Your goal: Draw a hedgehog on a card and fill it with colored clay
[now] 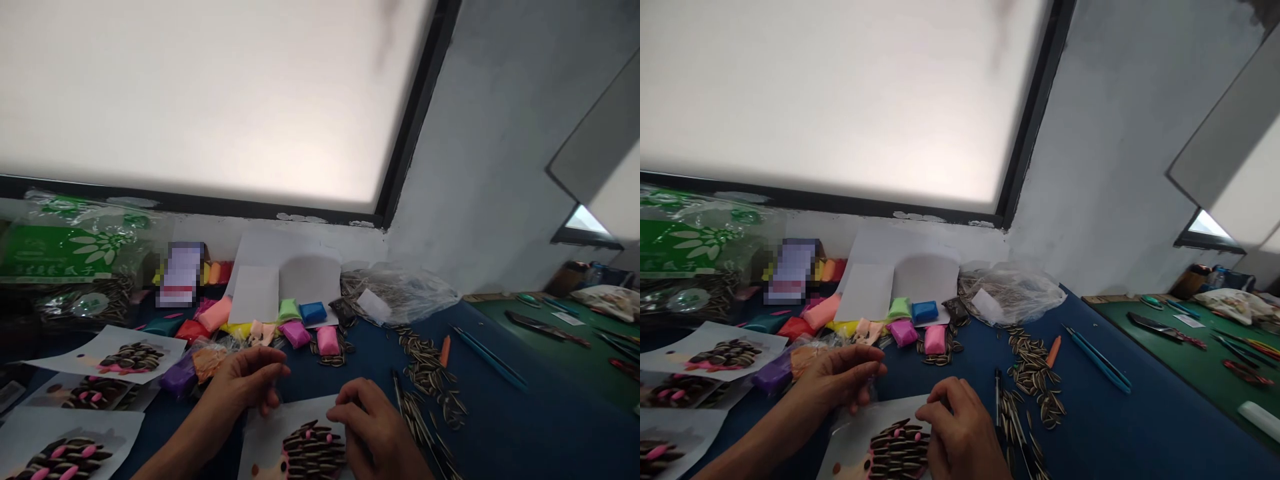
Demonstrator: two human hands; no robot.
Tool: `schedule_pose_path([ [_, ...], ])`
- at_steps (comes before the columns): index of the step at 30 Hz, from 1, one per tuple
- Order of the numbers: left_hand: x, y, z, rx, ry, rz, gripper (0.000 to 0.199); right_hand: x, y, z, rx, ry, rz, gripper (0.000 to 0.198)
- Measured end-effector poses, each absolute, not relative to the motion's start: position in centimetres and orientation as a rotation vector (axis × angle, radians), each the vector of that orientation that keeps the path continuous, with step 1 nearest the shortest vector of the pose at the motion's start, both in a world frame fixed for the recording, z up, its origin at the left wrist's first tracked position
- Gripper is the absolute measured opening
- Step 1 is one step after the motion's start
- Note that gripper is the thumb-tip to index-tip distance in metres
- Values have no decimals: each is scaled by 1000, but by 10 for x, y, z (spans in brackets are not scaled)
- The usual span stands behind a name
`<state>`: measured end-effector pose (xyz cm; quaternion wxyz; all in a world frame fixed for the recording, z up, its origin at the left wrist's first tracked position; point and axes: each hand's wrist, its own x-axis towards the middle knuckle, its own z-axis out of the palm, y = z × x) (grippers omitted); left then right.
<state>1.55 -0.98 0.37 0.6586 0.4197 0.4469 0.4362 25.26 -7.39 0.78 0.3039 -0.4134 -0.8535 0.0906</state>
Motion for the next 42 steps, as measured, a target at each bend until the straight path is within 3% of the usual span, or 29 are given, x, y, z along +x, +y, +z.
schedule_pose_path([
  [8,23,-19,22,1013,926,855,49,252,-71,1,-1104,-2154,278,37],
  [13,43,-28,17,1100,834,662,63,249,-73,9,-1087,-1982,566,3],
  [17,56,-40,27,1238,869,581,62,243,-78,22,-1115,-1846,786,19],
  [22,57,-51,45,1288,782,484,64,239,-82,35,-1248,-1779,972,13],
  [30,47,-53,47,1255,810,462,66,241,-80,34,-988,-1917,639,11],
  [37,42,-45,56,1370,712,431,67,248,-80,29,-881,-2141,286,25],
  [42,35,-38,51,1487,784,338,59,245,-80,24,-873,-2155,226,18],
])
